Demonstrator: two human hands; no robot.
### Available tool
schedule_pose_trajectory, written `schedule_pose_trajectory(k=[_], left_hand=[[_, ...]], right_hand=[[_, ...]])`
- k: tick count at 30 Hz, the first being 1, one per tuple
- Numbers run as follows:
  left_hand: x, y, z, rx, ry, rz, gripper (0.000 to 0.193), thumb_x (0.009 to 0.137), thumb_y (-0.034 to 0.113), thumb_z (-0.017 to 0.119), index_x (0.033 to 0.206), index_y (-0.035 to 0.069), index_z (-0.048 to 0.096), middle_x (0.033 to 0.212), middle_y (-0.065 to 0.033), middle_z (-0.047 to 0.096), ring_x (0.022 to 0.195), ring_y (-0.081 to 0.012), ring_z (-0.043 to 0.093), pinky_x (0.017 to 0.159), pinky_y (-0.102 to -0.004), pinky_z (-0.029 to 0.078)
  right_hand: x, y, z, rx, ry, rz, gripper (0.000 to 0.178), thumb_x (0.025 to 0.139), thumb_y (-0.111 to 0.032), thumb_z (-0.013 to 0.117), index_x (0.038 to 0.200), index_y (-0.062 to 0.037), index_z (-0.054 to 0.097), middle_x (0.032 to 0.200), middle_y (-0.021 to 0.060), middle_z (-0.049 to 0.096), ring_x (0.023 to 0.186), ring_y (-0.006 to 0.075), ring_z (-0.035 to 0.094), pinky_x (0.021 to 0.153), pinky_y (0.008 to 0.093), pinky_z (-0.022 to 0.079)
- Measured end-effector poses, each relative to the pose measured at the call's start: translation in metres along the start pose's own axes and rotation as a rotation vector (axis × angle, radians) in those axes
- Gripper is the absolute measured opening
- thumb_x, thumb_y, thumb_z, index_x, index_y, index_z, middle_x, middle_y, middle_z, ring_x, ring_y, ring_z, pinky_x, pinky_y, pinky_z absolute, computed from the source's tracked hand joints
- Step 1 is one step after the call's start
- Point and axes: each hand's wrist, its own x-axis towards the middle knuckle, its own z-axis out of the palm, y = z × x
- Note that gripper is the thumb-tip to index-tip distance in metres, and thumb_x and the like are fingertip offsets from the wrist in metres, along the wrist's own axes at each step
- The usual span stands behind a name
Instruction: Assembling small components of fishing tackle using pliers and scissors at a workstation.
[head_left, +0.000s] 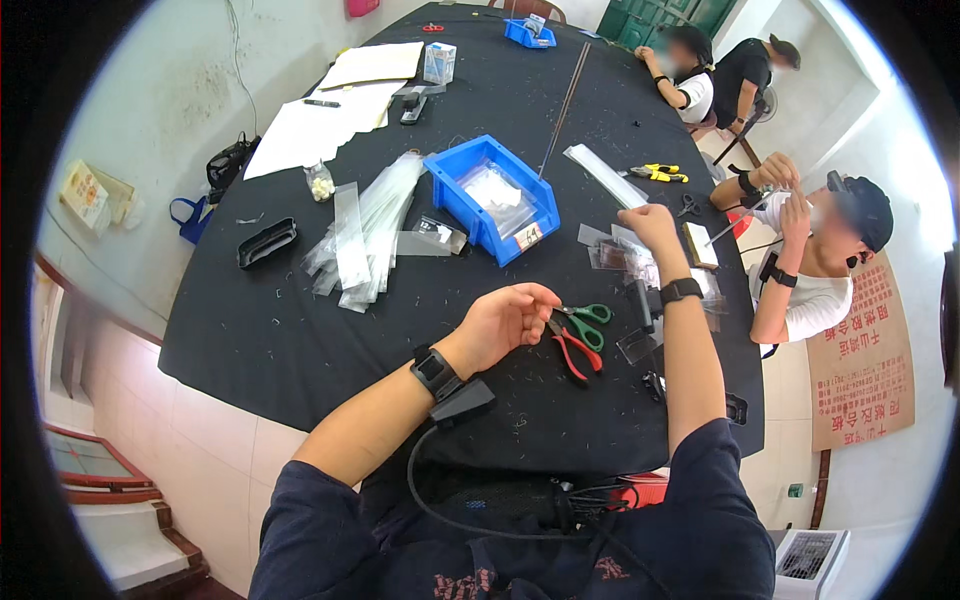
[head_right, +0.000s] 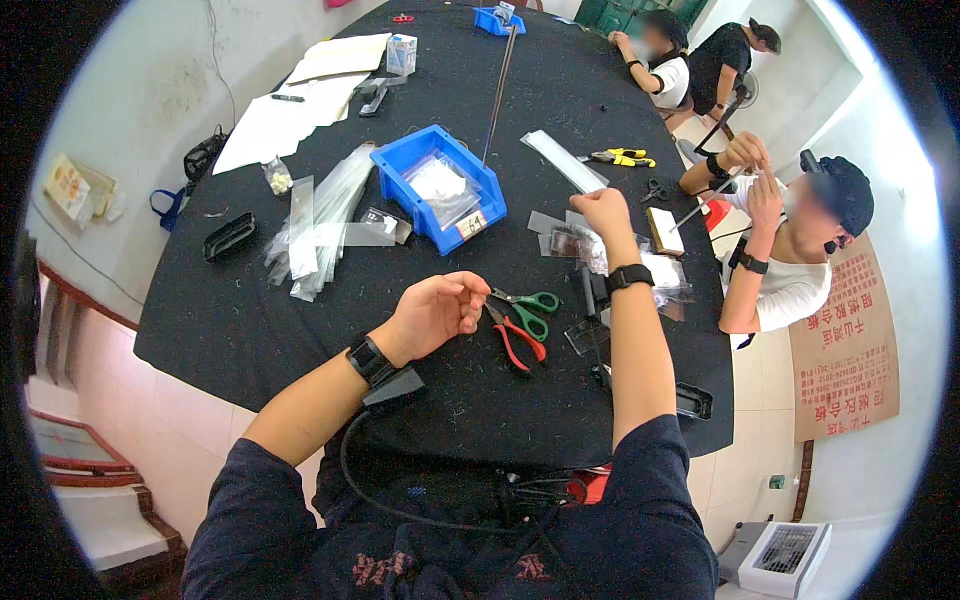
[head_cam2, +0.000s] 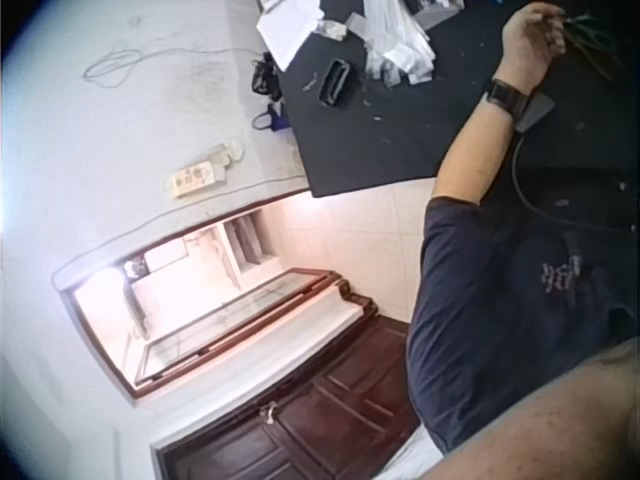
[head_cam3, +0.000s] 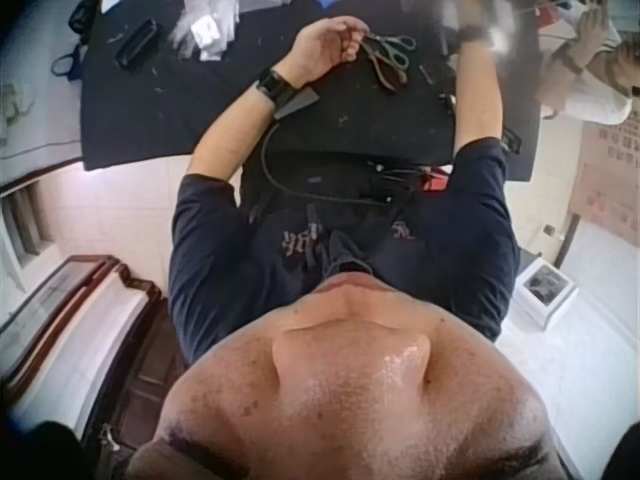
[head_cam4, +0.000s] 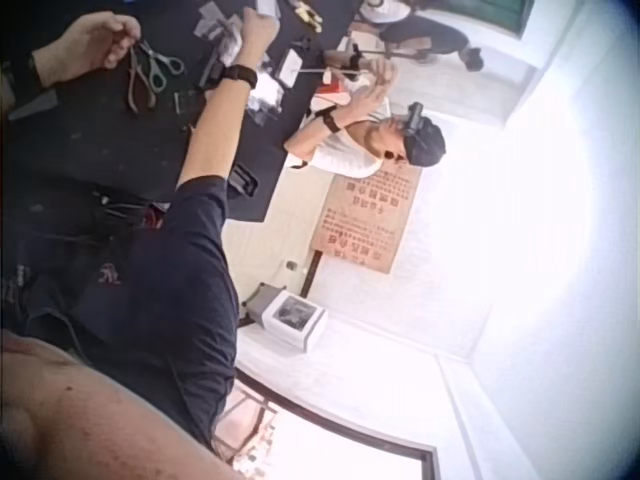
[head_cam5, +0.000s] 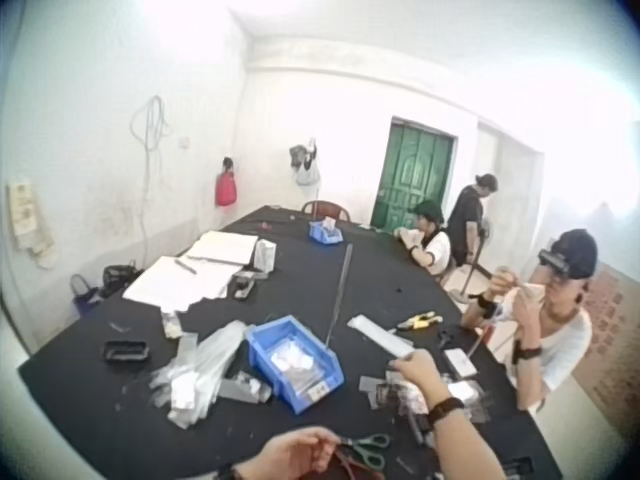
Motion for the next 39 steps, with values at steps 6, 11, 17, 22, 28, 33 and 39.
schedule_pose_trajectory(k=[6,11,17,22,28,33,39], left_hand=[[0.003,-0.004,-0.005,0.043,-0.017,0.028,0.030,0.088,0.025,0.046,0.104,0.004,0.061,0.088,-0.0015,0.058,0.077,-0.0128,0.054,0.072,-0.0274,0.044],[0.004,-0.010,0.000,0.227,0.073,0.129,0.041,0.096,0.027,0.041,0.125,0.002,0.053,0.110,-0.0061,0.061,0.097,-0.0153,0.059,0.086,-0.0317,0.047],[0.006,-0.008,0.008,0.263,0.108,0.038,0.053,0.100,0.039,0.031,0.133,0.001,0.046,0.129,-0.0118,0.055,0.117,-0.0204,0.052,0.100,-0.0352,0.040],[0.004,-0.007,0.012,0.305,0.073,0.098,0.047,0.101,0.033,0.040,0.132,-0.001,0.046,0.131,-0.0113,0.053,0.116,-0.0184,0.053,0.100,-0.0366,0.042],[0.003,-0.007,0.013,0.289,0.194,0.160,0.037,0.099,0.026,0.050,0.125,0.001,0.055,0.127,-0.0104,0.057,0.115,-0.0198,0.055,0.100,-0.0368,0.042],[0.004,-0.007,0.007,0.275,0.164,0.189,0.039,0.099,0.030,0.048,0.122,0.000,0.055,0.127,-0.0132,0.057,0.115,-0.0216,0.056,0.100,-0.0383,0.044],[0.001,-0.008,-0.005,0.340,0.193,0.207,0.035,0.100,0.029,0.046,0.121,0.002,0.056,0.131,-0.0129,0.054,0.119,-0.0221,0.054,0.104,-0.0387,0.040]], right_hand=[[-0.071,-0.043,-0.028,0.825,-0.382,0.073,0.024,0.086,-0.030,0.067,0.094,-0.0065,0.069,0.085,0.0009,0.067,0.075,0.0080,0.061,0.063,0.0238,0.043],[-0.136,-0.058,-0.020,1.068,-0.582,0.086,0.017,0.090,-0.024,0.064,0.094,-0.0076,0.066,0.089,0.0012,0.067,0.076,0.0075,0.059,0.066,0.0209,0.044],[-0.171,-0.063,-0.005,0.857,-0.630,-0.144,0.014,0.088,-0.021,0.066,0.089,-0.0064,0.064,0.082,0.0023,0.066,0.073,0.0067,0.059,0.064,0.0193,0.043],[-0.177,-0.063,0.009,0.892,-0.681,-0.017,0.018,0.085,-0.023,0.069,0.089,-0.0060,0.064,0.078,0.0017,0.066,0.066,0.0057,0.059,0.055,0.0176,0.041],[-0.175,-0.056,0.017,0.922,-0.703,0.023,0.021,0.084,-0.025,0.070,0.091,-0.0058,0.065,0.079,0.0021,0.067,0.065,0.0059,0.059,0.053,0.0174,0.041],[-0.174,-0.054,0.013,0.929,-0.706,0.026,0.020,0.083,-0.019,0.070,0.094,-0.0031,0.066,0.080,0.0027,0.067,0.066,0.0073,0.060,0.054,0.0186,0.045],[-0.173,-0.052,0.019,1.002,-0.662,-0.039,0.021,0.084,-0.016,0.069,0.101,-0.0030,0.067,0.085,0.0052,0.068,0.071,0.0086,0.061,0.061,0.0205,0.048]])
